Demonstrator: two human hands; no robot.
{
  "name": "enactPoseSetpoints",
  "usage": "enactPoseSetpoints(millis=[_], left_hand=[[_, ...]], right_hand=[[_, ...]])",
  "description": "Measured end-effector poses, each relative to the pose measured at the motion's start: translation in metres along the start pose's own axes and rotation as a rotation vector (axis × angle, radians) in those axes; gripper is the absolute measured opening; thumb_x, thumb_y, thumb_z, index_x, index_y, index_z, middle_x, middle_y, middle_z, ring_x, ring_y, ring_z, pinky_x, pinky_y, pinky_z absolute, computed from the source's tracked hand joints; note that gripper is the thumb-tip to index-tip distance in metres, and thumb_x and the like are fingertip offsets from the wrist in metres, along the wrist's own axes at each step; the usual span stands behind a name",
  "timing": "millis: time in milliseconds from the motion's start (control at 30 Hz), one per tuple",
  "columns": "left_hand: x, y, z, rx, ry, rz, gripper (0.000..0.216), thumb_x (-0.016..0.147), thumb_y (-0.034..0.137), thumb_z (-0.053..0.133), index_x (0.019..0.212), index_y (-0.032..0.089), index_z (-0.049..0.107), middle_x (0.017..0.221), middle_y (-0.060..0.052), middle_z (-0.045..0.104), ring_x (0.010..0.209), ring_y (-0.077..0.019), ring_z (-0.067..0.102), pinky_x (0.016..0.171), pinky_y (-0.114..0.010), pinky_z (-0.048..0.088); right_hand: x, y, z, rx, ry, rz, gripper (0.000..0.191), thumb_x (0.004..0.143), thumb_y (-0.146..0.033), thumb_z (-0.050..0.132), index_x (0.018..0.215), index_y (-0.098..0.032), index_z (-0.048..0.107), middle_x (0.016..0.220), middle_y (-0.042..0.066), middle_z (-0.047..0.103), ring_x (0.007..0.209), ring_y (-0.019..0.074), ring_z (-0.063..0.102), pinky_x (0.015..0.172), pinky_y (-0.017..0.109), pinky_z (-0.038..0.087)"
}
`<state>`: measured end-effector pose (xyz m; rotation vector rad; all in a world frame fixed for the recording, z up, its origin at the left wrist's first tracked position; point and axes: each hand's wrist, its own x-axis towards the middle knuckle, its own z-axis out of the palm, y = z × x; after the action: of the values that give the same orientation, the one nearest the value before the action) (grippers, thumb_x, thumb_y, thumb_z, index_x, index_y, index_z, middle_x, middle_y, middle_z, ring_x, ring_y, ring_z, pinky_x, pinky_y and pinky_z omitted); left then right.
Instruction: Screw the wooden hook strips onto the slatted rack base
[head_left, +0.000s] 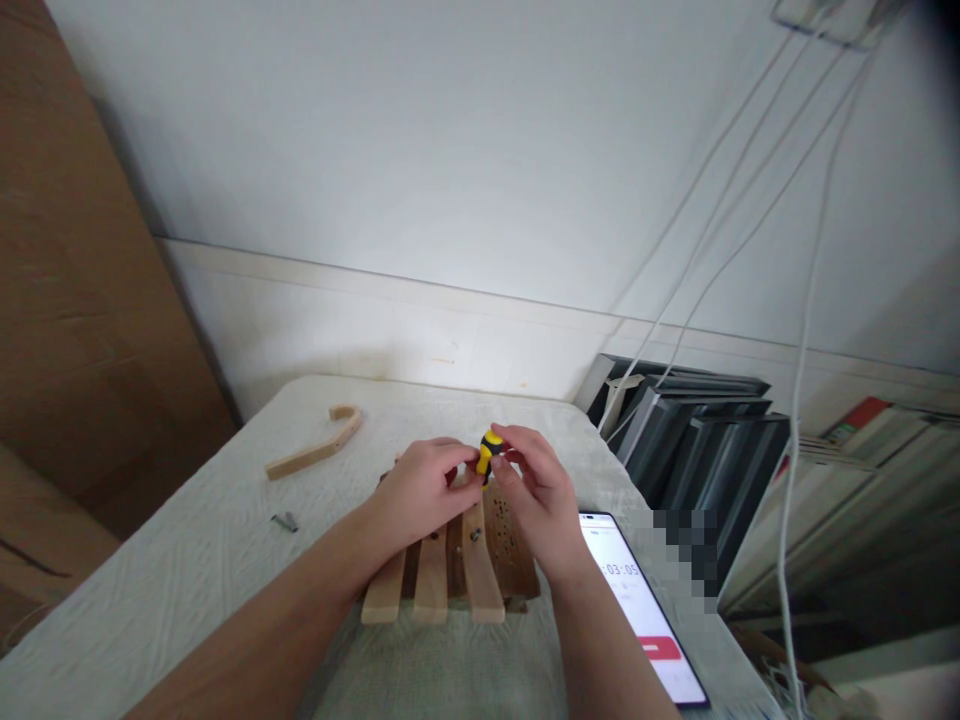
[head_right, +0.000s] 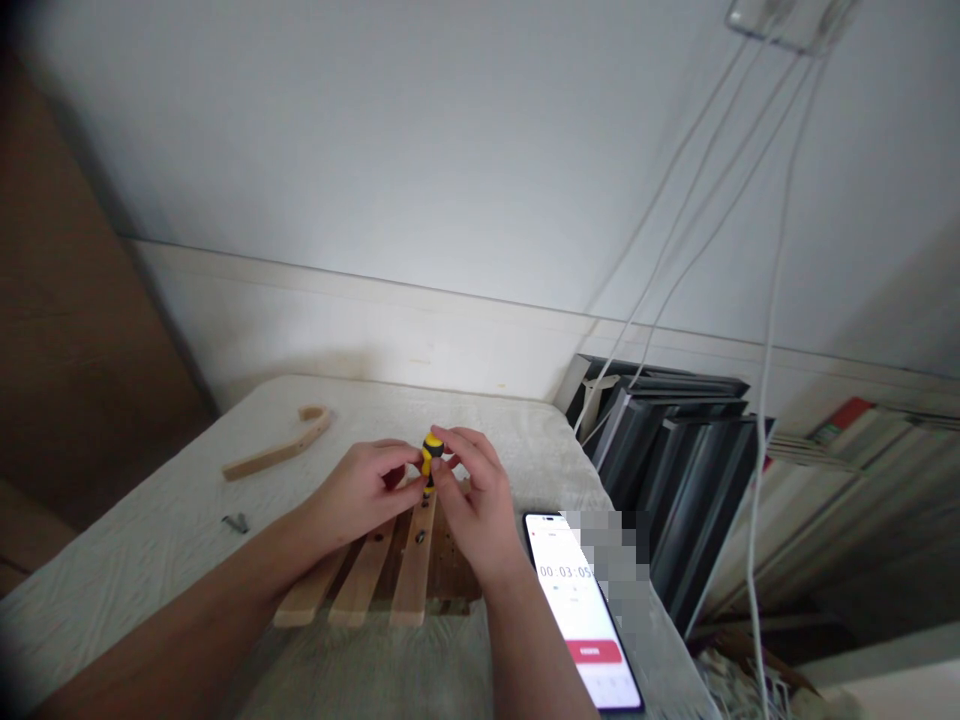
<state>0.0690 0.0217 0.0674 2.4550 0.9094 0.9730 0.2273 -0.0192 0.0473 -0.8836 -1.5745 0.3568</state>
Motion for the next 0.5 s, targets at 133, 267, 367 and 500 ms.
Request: enactPoseSetpoints(millis=[133, 267, 367, 500], left_hand=[[-0.0002, 0.0007, -0.0011, 0.027, -0.012, -0.072, 0.009, 0.077, 0.023, 0.066, 0.072, 0.015, 0.065, 0.061, 0.002, 0.057, 0.057, -0.0104, 0.048, 0.056, -0.022, 0.034], [0.0000, -0.0006, -0.0011, 0.019, -0.034, -0.085, 0.014, 0.080, 0.024, 0.065, 0.070, 0.015, 0.065, 0.061, 0.002, 0.058, 0.058, -0.0107, 0.050, 0.058, -0.022, 0.035], [0.0002, -0.0003, -0.0004, 0.017, -0.040, -0.077, 0.014, 0.080, 0.024, 0.063, 0.070, 0.015, 0.065, 0.059, 0.002, 0.057, 0.056, -0.0105, 0.050, 0.056, -0.022, 0.035], [0.0000, 0.0021, -0.0007, 0.035, -0.024, -0.094, 0.013, 0.078, 0.022, 0.063, 0.068, 0.015, 0.065, 0.058, 0.002, 0.058, 0.053, -0.0100, 0.049, 0.054, -0.021, 0.033]], right_hand=[[0.0003, 0.0049, 0.0016, 0.024, 0.018, 0.010, 0.030, 0.088, -0.016, 0.057, 0.113, -0.031, 0.062, 0.106, 0.004, 0.060, 0.094, 0.0169, 0.058, 0.079, 0.033, 0.051], [0.0011, 0.0081, 0.0034, 0.016, 0.065, 0.003, 0.029, 0.083, -0.016, 0.064, 0.108, -0.031, 0.062, 0.098, 0.002, 0.058, 0.083, 0.0152, 0.056, 0.074, 0.031, 0.050], [0.0014, 0.0054, 0.0031, 0.021, 0.038, -0.001, 0.028, 0.086, -0.017, 0.061, 0.110, -0.031, 0.062, 0.105, 0.004, 0.059, 0.094, 0.0172, 0.057, 0.079, 0.033, 0.050], [0.0009, 0.0049, 0.0015, 0.052, 0.016, 0.010, 0.025, 0.089, -0.017, 0.057, 0.109, -0.031, 0.063, 0.106, 0.003, 0.061, 0.097, 0.0169, 0.058, 0.083, 0.034, 0.050]])
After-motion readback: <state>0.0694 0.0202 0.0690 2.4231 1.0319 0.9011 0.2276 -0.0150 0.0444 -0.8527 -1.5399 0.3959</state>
